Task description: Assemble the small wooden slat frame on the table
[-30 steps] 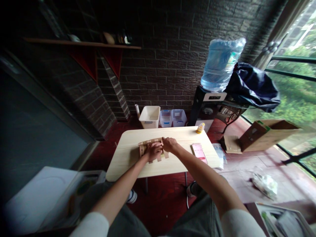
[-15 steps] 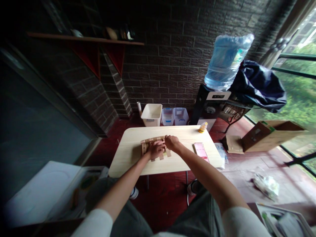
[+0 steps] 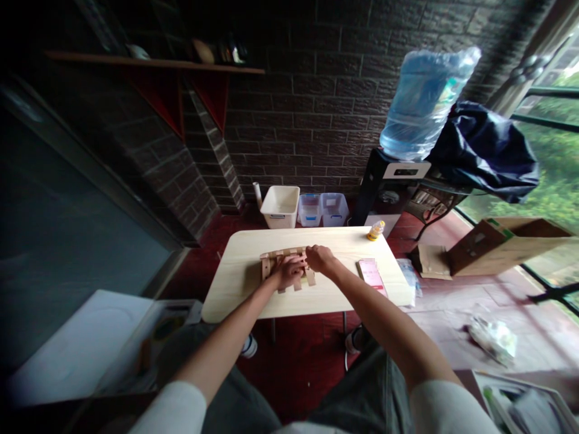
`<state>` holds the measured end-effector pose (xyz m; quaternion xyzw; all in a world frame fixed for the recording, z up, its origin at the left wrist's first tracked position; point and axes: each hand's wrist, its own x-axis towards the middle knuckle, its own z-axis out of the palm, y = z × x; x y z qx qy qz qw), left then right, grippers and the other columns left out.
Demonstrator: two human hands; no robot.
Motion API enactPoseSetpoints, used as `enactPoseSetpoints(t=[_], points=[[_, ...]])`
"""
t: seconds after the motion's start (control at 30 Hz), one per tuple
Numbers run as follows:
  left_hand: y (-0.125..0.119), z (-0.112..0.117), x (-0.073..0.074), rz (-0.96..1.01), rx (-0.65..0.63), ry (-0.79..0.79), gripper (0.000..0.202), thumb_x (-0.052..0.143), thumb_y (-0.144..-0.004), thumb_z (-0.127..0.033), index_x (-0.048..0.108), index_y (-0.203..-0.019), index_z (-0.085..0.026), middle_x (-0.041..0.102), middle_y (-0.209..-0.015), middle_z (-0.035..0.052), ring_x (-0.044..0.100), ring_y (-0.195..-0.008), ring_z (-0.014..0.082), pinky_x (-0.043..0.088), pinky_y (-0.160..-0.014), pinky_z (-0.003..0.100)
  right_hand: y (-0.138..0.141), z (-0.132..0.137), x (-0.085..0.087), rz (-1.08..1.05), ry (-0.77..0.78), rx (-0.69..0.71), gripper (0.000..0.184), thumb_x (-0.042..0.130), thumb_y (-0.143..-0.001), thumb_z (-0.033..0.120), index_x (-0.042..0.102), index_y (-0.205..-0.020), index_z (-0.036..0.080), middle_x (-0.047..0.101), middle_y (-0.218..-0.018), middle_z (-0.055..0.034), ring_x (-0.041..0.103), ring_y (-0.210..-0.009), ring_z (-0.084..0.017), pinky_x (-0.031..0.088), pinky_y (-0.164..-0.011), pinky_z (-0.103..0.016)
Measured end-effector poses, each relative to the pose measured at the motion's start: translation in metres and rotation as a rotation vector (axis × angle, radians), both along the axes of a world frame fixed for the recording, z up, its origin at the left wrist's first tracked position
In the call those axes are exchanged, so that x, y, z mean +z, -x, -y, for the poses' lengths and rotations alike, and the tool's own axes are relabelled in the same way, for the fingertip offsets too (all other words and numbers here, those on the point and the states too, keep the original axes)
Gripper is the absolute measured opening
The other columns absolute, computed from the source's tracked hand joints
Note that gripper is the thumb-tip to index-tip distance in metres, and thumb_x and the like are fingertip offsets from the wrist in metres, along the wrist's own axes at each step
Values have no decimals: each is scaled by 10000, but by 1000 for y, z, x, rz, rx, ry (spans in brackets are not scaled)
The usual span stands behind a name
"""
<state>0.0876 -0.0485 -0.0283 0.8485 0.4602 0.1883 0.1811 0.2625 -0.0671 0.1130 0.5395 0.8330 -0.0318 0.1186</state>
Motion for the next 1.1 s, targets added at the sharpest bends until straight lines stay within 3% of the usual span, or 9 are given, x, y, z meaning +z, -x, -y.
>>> enactPoseSetpoints(t=[0.17,0.33,0.57,0.7,0.9,1.1], points=[[0,0,1,-10,7,11,331,547,-890,-286,732,-1165,-297,615,-1408,1,475,-1373,249,328,-1214,456,-6,3,4,-16,31,54,437,539,-994,348,509,-1345,89,702,-1167,-233,698,-1080,-301,552,-841,-351],[-1,0,2,-11,-9,9,320,544,-899,-281,732,-1157,-279,597,-1430,13,478,-1370,255,330,-1206,491,-7,10,-1,-49,5,148,366,480,-997,207,494,-1358,148,696,-1211,-195,699,-1082,-274,548,-840,-339],[0,2,7,-43,-4,22,302,537,-906,-293,738,-1131,-299,564,-1468,-17,470,-1375,270,323,-1203,494,0,2,-2,-30,-8,-59,371,514,-1002,368,589,-1229,84,705,-1139,-234,709,-1045,-296,552,-839,-351],[-1,1,6,-37,-27,-9,315,543,-892,-261,740,-1138,-268,579,-1452,14,487,-1362,266,333,-1205,473,1,4,5,-26,22,-44,433,575,-971,389,563,-1288,93,695,-1188,-229,702,-1073,-301,560,-843,-356],[-2,-1,4,-36,-49,4,311,513,-923,-275,736,-1136,-243,594,-1428,33,450,-1395,267,324,-1216,475,9,18,4,-49,-20,66,360,445,-985,138,533,-1332,103,683,-1215,-230,702,-1075,-279,562,-847,-352],[-1,2,3,-31,-21,-15,270,546,-913,-254,744,-1095,-276,629,-1383,16,474,-1364,259,353,-1197,474,31,9,-2,-48,-58,-85,313,529,-953,151,608,-1234,41,695,-1152,-273,712,-1045,-293,556,-825,-326]])
